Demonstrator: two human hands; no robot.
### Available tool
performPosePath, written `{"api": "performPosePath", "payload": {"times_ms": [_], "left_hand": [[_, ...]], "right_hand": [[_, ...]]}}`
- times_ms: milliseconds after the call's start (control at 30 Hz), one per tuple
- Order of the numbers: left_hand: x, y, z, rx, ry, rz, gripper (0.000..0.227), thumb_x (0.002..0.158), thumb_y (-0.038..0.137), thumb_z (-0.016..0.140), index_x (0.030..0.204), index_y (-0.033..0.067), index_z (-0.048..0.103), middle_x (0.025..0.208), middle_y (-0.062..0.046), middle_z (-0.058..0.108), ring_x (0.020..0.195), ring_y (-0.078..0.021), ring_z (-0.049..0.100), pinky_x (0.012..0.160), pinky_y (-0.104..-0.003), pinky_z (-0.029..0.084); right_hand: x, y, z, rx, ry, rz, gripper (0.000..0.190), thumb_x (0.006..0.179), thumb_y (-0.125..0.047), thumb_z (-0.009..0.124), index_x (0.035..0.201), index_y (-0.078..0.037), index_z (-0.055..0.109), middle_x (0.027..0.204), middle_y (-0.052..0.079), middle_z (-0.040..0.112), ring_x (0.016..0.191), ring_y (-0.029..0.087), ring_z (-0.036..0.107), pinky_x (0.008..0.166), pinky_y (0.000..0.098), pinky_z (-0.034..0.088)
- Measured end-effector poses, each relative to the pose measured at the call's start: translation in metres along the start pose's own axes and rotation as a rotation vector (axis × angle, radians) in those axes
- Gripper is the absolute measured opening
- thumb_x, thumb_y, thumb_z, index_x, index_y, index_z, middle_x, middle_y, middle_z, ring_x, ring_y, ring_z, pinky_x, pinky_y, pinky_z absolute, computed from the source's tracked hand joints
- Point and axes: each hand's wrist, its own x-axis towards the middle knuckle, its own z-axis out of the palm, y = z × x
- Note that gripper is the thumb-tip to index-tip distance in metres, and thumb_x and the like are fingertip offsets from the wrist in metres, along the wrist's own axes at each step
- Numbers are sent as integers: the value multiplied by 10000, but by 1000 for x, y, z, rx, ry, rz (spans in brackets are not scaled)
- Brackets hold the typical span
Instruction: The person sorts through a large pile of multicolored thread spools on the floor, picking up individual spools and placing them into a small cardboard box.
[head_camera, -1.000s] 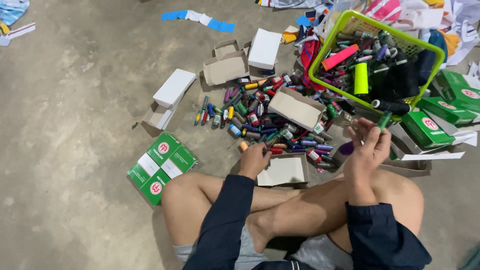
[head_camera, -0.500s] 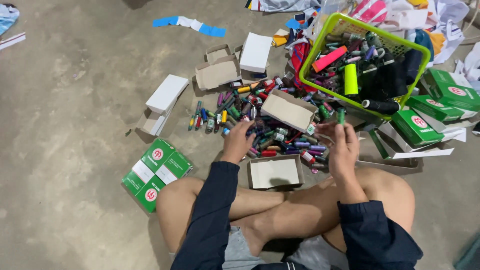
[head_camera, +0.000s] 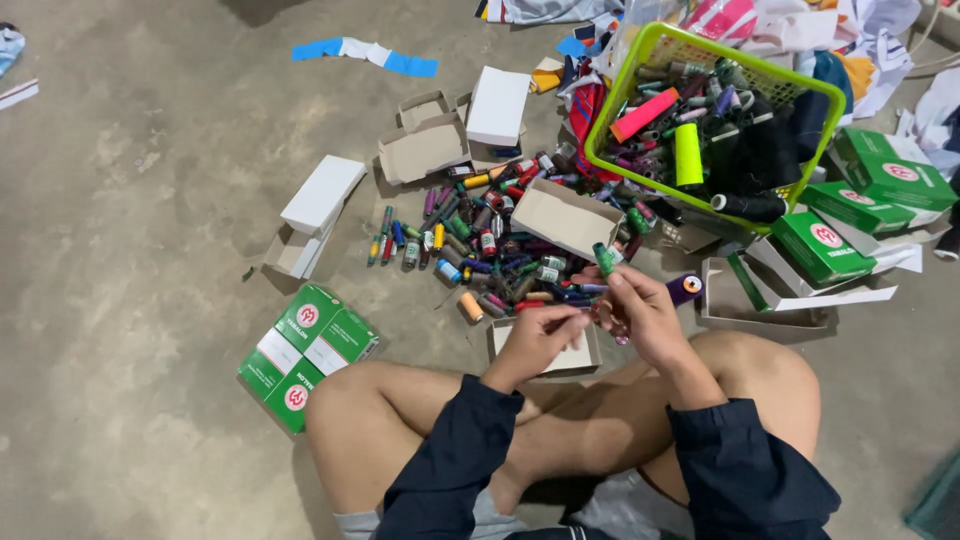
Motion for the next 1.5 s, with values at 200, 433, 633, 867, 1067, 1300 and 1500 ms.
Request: {"api": "performPosePath", "payload": {"times_ms": [200,433,633,867,1067,1300,1500], "left_hand": [[-17,1,-45,-104,112,-35,185,1028,48,594,990,-33,756,451,35,384,414,-34,349,412,-155,297],[-34,14,-73,280,7,-129,189,985,103,641,867,76,787,489,-42,600,470,-98,441,496,-243,381],[-36,-10,-56,505,105,55,424,893,154,758,1312,137,698,1320,-134,664,1272,-377,605,1052,-495,492],[-28,-26,-23,-155,141,96,668,974,106,692,1557,56,370,1382,-257,576,1247,-344,620,1060,-475,512],[-25,-38,-11,-242,100,26,699,1021,149,637,1605,77,260,1312,-254,549,905,-282,647,784,-398,583],[-22,-72,-18,-171,288,-23,207,1032,151,623,1232,106,601,590,7,565,500,-19,429,462,-185,312],[-25,-56,-20,-136,296,-76,143,991,116,655,1098,71,740,500,20,518,451,-16,398,434,-170,308]], "right_hand": [[10,2,-3,-139,70,-119,264,1034,-91,585,1258,-45,717,569,167,572,422,174,484,338,247,338],[4,1,10,-226,34,-181,319,948,35,672,1266,21,694,745,188,705,479,165,572,412,275,479],[-1,10,20,-399,-10,-106,237,933,12,709,1168,9,681,876,188,766,590,207,680,540,328,589],[-5,1,39,-719,-47,-364,200,878,-115,811,1076,-134,815,861,102,753,650,211,654,566,321,543],[-5,2,45,-727,-68,-406,172,862,-108,819,1029,-139,844,866,90,759,629,181,631,544,292,523],[-1,12,34,-723,-3,-428,159,905,-101,795,1058,-109,839,835,106,768,574,179,599,510,306,486],[1,18,34,-710,-12,-425,141,898,-93,798,1035,-88,829,804,123,765,571,220,674,512,323,518]]}}
